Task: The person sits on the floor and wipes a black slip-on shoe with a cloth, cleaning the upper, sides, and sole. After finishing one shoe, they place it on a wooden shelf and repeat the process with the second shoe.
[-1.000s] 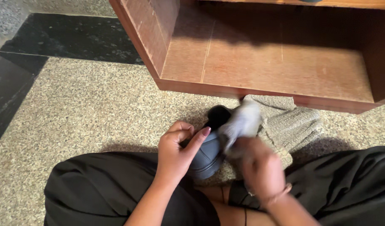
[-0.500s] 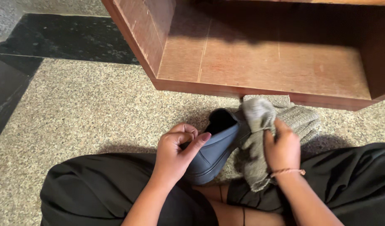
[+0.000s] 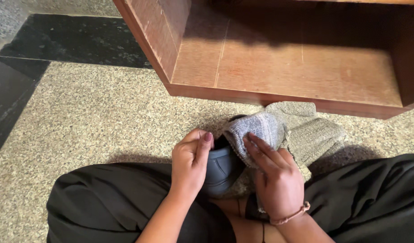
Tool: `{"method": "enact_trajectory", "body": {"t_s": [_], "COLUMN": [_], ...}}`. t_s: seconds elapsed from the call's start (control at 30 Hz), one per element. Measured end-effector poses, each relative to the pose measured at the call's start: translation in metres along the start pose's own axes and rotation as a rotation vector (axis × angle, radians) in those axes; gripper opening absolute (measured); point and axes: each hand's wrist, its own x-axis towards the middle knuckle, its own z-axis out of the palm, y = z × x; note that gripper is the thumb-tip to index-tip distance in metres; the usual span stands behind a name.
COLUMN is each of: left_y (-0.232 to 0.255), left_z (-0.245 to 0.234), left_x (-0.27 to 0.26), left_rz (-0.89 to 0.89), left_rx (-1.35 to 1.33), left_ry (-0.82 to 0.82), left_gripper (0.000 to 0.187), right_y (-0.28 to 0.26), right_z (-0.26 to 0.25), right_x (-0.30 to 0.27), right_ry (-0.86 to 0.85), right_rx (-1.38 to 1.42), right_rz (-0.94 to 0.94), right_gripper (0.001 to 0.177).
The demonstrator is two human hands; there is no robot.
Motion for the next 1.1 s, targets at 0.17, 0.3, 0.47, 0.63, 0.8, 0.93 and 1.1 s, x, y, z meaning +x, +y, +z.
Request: {"method": "enact_trajectory", "body": {"t_s": [0.17, 0.3, 0.47, 0.63, 0.8, 0.93, 1.1], "left_y": [0.007, 0.007, 0.0, 0.0, -0.001, -0.003, -0.004], "left_z": [0.003, 0.004, 0.004, 0.006, 0.01, 0.011, 0.009], "left_x": [-0.002, -0.001, 0.0, 0.001, -0.001, -0.002, -0.001], "left_rz": [0.042, 0.004, -0.014, -0.043, 0.014, -0.021, -0.13], "left_rx": [0.098, 0.105, 0.021, 0.015, 0.048, 0.011, -0.126], "left_ry": [0.014, 0.019, 0.079, 0.086, 0.064, 0.098, 0.129], "left_gripper": [0.047, 0.043, 0.054, 0.055, 0.055, 0.055, 0.053], "right_y": [-0.009, -0.019, 0.0, 0.013, -0.015, -0.018, 0.017], "right_z": [0.014, 0.013, 0.011, 0.016, 0.019, 0.022, 0.029], "right_x": [-0.013, -0.017, -0.006, -0.006, -0.024, -0.025, -0.008], "right_ry": [0.077, 0.063, 0.053, 0.055, 0.026, 0.006, 0.055], "right_rx": [0.159, 0.145, -0.02, 0.007, 0.222, 0.093, -0.072], "right_rz": [-0.131, -0.196, -0.07, 0.007, -0.246, -0.205, -0.001], "right_gripper": [0.057, 0.057, 0.052, 0.056, 0.061, 0.058, 0.049]}}
